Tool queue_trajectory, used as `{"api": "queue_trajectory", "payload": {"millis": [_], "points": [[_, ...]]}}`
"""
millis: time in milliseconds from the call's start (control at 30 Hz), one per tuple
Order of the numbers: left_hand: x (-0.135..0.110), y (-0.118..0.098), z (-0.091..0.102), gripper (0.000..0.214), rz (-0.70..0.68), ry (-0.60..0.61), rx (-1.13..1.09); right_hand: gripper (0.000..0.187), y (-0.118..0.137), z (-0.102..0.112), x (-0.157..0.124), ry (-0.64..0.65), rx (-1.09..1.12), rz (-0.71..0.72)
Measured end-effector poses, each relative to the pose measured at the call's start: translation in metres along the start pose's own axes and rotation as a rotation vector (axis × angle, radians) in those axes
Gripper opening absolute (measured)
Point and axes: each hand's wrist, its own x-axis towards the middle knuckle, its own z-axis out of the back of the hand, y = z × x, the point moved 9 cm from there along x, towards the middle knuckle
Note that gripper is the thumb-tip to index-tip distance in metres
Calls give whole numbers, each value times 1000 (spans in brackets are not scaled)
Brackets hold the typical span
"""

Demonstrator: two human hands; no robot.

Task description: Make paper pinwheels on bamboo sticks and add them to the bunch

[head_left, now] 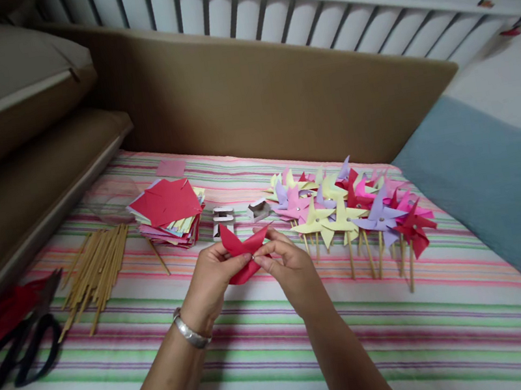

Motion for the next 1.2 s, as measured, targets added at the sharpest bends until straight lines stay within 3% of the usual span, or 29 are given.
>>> {"api": "queue_trajectory", "payload": {"millis": [500, 1200], "points": [[-2, 6, -4, 16, 50, 64, -11, 10, -17, -5, -4, -27, 279, -187], [-1, 8, -1, 18, 43, 21, -22, 9, -14, -4, -5, -71, 295, -163]]}}
